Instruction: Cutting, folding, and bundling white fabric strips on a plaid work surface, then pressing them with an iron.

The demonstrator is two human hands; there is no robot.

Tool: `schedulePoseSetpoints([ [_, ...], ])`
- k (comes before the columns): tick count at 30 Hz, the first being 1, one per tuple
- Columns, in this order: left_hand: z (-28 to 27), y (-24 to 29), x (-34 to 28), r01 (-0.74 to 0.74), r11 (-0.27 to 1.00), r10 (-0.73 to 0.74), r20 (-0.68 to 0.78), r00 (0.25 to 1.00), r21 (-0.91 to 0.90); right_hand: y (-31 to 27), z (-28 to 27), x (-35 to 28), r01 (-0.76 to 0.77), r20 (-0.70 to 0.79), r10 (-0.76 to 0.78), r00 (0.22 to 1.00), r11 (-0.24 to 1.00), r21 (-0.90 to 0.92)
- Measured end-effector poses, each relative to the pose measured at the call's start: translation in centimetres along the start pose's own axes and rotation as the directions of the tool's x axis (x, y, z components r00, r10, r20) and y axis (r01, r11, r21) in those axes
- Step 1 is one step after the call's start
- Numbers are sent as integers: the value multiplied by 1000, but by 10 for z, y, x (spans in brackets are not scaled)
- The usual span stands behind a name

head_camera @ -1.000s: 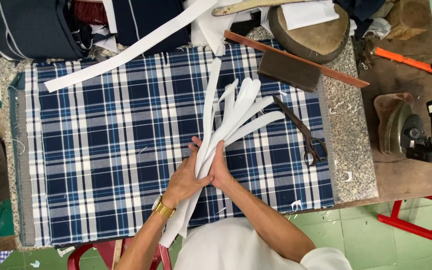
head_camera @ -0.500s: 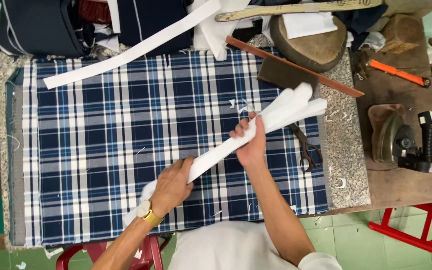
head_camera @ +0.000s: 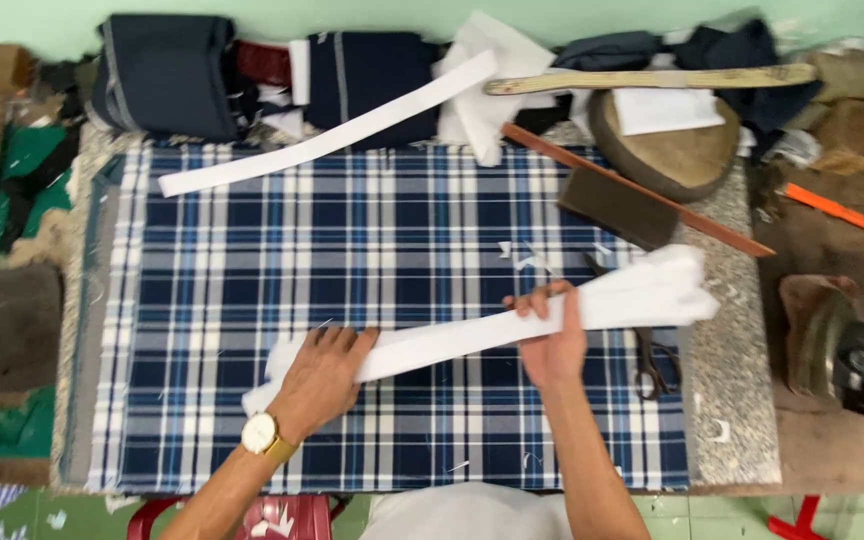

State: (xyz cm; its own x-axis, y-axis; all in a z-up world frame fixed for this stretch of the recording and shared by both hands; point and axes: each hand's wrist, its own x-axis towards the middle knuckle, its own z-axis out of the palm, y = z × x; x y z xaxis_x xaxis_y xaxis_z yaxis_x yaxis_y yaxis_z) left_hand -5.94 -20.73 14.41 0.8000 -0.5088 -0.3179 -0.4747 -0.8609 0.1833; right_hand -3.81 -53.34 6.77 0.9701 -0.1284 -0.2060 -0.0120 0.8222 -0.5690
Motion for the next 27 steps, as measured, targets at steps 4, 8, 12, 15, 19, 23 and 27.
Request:
schedulePoseSetpoints([
  [4,-14,-21,-5,-66,997,71,-146,987,38,-4,-12,9,37,145,-36,989,999,-4],
  [8,8,-56,2,-11,993,26,-122,992,121,31,-14,30,-52,48,54,997,998,-40],
  [12,0,-62,-10,98,959,-57,158,986,-266,58,-40,25,-164,-112,160,981,986,-25],
  [15,12,-73,-11,72,955,-31,144,989,-287,55,-46,37,-166,-67,159,985,980,-110],
  [19,-13,-79,-14,44,920,-5,99,995,-390,47,-47,48,-99,-15,98,995,990,-98],
  [23,-15,-100,-15,118,966,-65,223,973,-231,53,-48,53,-92,16,97,995,975,-203],
  [27,-21,-122,-6,222,974,-170,528,832,-36,81,-20,33,-177,-47,173,984,896,-408],
])
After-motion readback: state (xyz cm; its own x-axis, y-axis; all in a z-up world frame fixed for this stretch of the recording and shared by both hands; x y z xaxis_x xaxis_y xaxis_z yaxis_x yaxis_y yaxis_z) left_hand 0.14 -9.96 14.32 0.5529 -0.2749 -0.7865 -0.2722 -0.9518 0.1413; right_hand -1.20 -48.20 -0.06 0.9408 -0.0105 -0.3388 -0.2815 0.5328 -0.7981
